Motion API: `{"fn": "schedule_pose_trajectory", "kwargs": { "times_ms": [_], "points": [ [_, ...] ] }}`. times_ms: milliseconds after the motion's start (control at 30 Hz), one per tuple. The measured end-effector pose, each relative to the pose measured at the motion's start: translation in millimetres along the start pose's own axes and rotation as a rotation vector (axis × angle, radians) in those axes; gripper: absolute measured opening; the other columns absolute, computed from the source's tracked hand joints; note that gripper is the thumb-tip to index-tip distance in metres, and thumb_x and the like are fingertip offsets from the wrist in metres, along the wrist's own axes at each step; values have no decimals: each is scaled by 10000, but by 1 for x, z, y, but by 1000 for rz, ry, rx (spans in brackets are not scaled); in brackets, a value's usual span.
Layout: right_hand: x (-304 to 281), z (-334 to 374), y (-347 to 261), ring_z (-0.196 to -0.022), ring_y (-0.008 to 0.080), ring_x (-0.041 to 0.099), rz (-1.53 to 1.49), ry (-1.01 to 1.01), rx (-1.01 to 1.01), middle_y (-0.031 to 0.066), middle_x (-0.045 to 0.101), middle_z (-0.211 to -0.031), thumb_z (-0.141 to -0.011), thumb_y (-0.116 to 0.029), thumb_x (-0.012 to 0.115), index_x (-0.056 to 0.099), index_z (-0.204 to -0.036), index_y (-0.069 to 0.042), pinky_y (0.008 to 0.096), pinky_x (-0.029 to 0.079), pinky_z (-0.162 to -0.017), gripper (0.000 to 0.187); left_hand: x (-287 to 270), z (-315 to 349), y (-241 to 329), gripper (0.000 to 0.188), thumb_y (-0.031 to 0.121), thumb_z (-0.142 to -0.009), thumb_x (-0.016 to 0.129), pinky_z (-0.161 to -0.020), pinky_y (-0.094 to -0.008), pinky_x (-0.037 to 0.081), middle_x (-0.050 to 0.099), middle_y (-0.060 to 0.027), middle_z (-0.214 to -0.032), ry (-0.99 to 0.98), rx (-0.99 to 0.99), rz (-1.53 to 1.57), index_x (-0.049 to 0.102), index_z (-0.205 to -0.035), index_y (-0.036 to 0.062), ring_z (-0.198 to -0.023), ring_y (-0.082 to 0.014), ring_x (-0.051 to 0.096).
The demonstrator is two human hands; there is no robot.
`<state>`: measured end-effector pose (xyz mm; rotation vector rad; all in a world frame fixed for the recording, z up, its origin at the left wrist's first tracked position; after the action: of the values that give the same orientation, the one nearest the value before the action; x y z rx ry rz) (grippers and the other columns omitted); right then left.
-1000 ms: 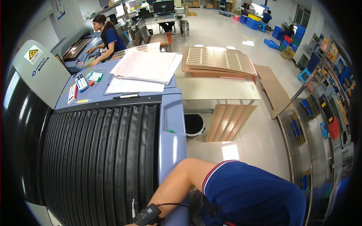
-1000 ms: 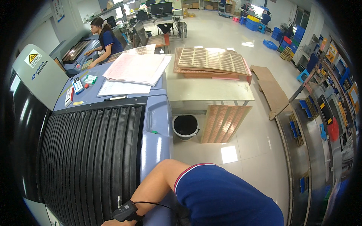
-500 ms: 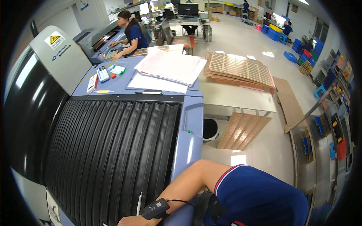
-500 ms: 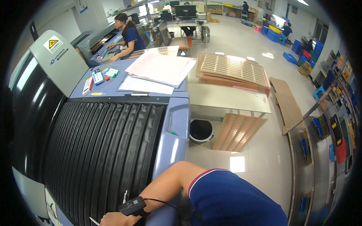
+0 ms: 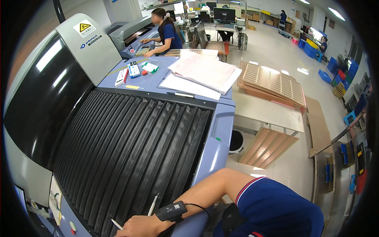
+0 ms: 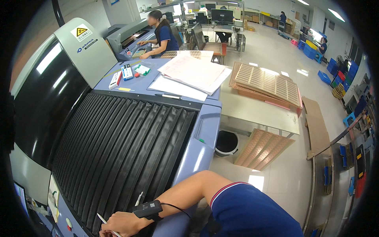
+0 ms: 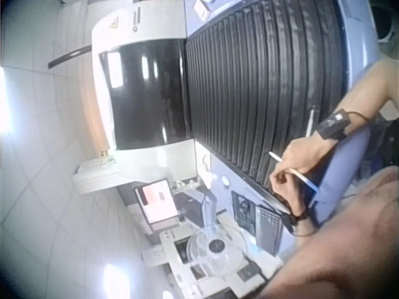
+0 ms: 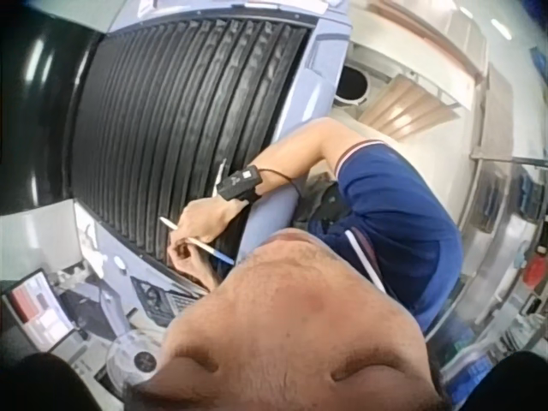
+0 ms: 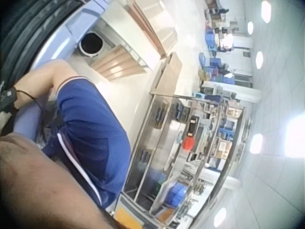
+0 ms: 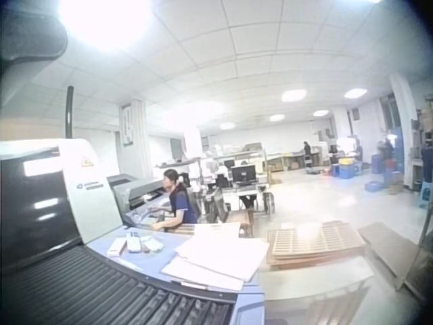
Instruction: Inspecting large sheets of copper components and marking them with a pen on an industrial machine.
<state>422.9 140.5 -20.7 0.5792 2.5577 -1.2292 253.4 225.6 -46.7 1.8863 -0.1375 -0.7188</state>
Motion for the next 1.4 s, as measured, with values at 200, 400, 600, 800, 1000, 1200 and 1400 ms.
{"fn": "schedule_pose_trajectory", "kwargs": {
  "times_ms": [200, 400, 600, 800, 1000, 1200, 1400],
  "points": [
    [-1, -1, -3, -767, 351, 651, 17, -37, 11, 177, 665, -840, -822, -146, 568, 596, -1034, -29, 419, 508, -653, 243, -1, 1, -3, 159, 34, -852, 665, -735, -257, 479, 625, -85, -911, -20, 11, 127, 583, -979, -16, -819, -147, 581],
    [-4, -2, -4, -775, 344, 651, 32, -31, 6, 181, 665, -836, -829, -149, 570, 604, -1013, -18, 412, 508, -654, 229, 0, 1, -2, 201, 44, -860, 662, -753, -270, 487, 633, -103, -949, -53, 12, 146, 580, -1028, -29, -844, -164, 591],
    [-1, 0, -1, -752, 347, 651, 35, -13, 3, 182, 662, -815, -830, -153, 570, 602, -984, -16, 413, 507, -632, 208, -1, 0, -8, 174, 24, -859, 654, -748, -273, 489, 632, -107, -946, -52, 16, 165, 577, -1007, -23, -843, -166, 592],
    [0, -1, -1, -753, 347, 654, 25, 9, 34, 181, 663, -814, -832, -150, 572, 597, -965, -16, 406, 510, -627, 191, -2, 0, -10, 150, 14, -859, 648, -739, -268, 486, 631, -101, -933, -42, 22, 114, 576, -986, -20, -828, -159, 589],
    [-7, -1, -9, -767, 342, 660, -23, 9, 24, 181, 669, -835, -838, -136, 563, 600, -992, -3, 400, 513, -635, 207, -2, -1, -9, 137, 11, -855, 651, -727, -262, 483, 631, -87, -904, -29, -13, 116, 579, -968, -19, -805, -151, 585],
    [-3, 0, -4, -768, 352, 655, 17, -18, 13, 190, 666, -834, -836, -127, 558, 596, -1013, 0, 408, 510, -639, 221, -3, 0, -12, 158, 1, -845, 662, -732, -265, 486, 629, -88, -916, -37, 10, 115, 579, -978, -19, -814, -152, 584],
    [6, 0, 3, -734, 358, 654, -212, 70, 5, 158, 660, -744, -731, -62, 645, 596, -926, -8, 437, 501, -630, 208, -2, 0, -10, 160, -3, -850, 657, -745, -269, 488, 628, -94, -938, -44, 10, 120, 577, -987, -22, -835, -158, 586]
  ]
}}
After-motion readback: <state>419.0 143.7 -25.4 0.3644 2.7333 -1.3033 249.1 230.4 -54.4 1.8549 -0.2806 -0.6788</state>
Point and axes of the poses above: each hand's wrist, its own z-axis away from the middle knuckle, its own x-axis out of the palm, y = z × x, the point moved 1 cm from there along -z, towards the middle knuckle
